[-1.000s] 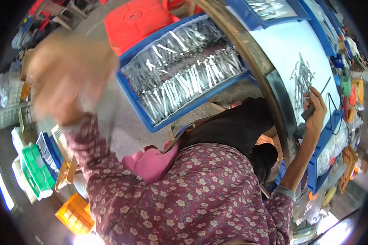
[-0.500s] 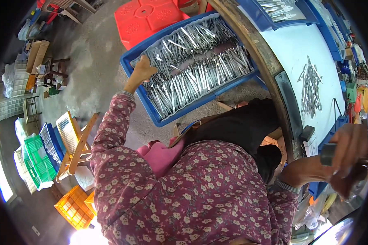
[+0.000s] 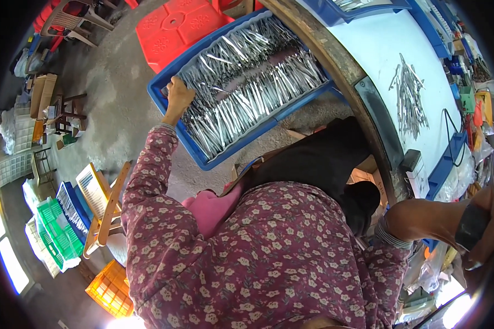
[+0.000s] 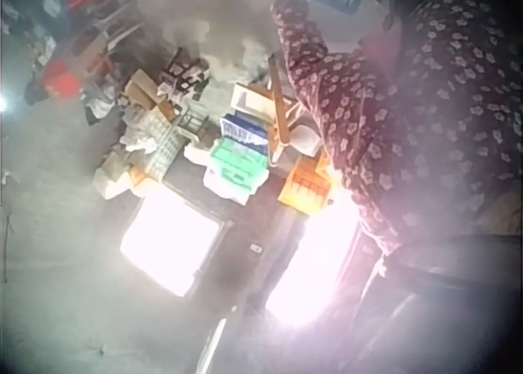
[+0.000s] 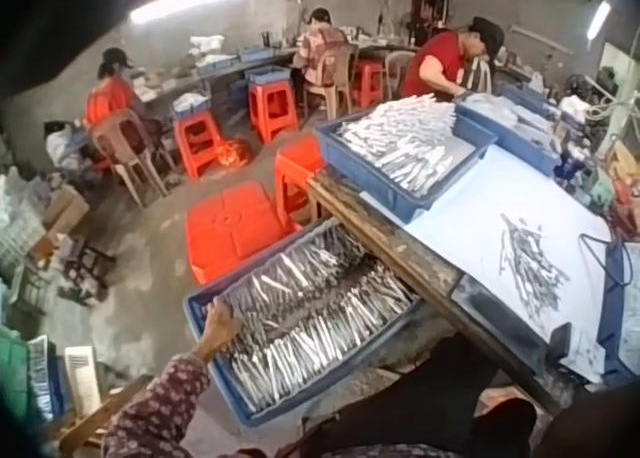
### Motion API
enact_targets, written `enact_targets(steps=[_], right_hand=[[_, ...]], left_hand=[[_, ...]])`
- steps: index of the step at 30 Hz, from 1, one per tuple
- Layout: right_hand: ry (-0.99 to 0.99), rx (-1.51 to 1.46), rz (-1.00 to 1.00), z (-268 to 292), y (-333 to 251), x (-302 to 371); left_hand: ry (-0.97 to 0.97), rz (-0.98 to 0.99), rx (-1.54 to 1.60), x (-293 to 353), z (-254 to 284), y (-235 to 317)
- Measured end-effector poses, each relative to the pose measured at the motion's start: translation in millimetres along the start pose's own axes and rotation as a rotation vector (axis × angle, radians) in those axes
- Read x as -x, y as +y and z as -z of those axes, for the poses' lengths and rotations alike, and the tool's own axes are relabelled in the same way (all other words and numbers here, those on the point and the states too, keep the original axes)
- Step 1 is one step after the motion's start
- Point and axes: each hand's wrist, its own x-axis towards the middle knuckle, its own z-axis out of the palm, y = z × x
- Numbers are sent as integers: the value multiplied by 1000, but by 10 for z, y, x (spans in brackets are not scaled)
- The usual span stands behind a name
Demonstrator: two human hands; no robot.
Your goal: The recorder picks up small metal pins from a crate and assembles them into fixtures or plates at a workstation.
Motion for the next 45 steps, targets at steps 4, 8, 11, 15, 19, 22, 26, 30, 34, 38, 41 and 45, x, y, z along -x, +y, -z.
enact_targets(steps=[4,8,11,15,19,22,26,30,34,38,41,45], right_hand=[[-15,-8,-13,5,25,163],[-11,-13,-19,-42,13,180],[6,-14,-19,0,28,354],[59,-37,-16,89,99,603],[35,-103,-19,67,130,538],[-19,-104,-3,119,157,626],[-140,-61,-7,411,310,1549],[228,97,386,448,935,1415],[1062,291,777,143,1544,1167],[1081,19,500,132,1858,1059],[1109,12,275,138,2164,1073],[1040,8,47,111,2753,1131]], left_hand=[[-57,-43,135,-88,-97,-193],[-48,66,324,-74,-110,-26],[-41,63,339,-40,-96,15],[-97,106,416,-33,-88,15],[-243,177,436,-180,-8,-274],[-36,116,454,-148,-105,-77],[-74,228,545,-12,11,-69],[-129,241,618,122,151,-75],[-80,270,593,34,63,125],[-130,263,390,13,-85,-53],[-115,335,353,29,-248,-2],[-148,481,654,-99,-427,-297]])
